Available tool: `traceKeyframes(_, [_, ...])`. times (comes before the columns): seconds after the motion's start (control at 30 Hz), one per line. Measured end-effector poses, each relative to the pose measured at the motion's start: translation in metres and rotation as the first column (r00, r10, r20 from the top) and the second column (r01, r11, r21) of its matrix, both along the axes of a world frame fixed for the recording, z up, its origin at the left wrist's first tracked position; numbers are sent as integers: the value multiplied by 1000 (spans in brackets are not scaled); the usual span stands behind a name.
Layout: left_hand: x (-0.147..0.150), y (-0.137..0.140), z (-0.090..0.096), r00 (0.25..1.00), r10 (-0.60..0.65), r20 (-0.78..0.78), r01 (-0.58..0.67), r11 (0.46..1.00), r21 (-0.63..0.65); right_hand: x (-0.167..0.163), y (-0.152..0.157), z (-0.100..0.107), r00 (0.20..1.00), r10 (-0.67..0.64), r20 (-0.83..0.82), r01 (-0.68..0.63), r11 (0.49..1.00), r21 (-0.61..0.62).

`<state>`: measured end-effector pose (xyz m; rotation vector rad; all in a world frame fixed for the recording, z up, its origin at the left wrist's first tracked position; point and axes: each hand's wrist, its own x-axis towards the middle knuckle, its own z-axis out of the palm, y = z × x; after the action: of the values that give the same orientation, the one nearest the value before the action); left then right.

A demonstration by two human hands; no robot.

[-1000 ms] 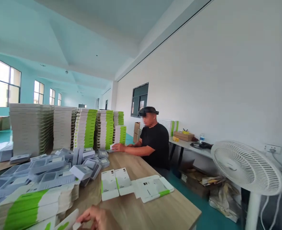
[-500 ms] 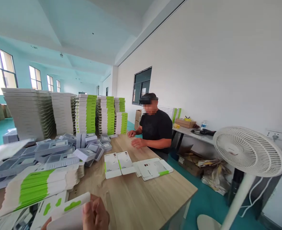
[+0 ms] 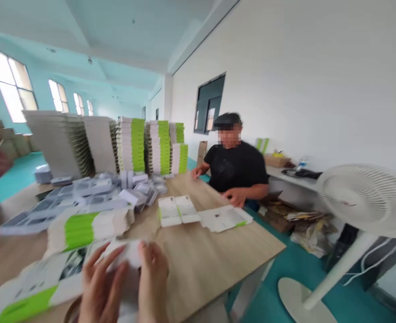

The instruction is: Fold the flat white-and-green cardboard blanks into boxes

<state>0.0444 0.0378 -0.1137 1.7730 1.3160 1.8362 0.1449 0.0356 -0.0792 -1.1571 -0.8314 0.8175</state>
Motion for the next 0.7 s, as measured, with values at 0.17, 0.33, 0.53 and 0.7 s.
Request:
traceKeyframes(0.17, [-4, -17, 33, 976, -77, -203, 59, 994, -94, -9, -11, 24, 954, 87, -285, -95, 995, -14])
traceKeyframes(0.33, [-17, -19, 31, 961, -85, -263, 62, 994, -93, -13, -12, 19, 971, 59, -231, -49, 998, 50])
traceKeyframes(0.53, [-20, -18, 29, 958, -100, -269, 83, 994, -75, -13, -10, 23, 974, 30, -226, -25, 999, 24])
traceKeyframes(0.7, [-26, -16, 30, 950, -153, -273, 119, 983, -139, -13, -4, 20, 975, -82, -208, 85, 996, 7])
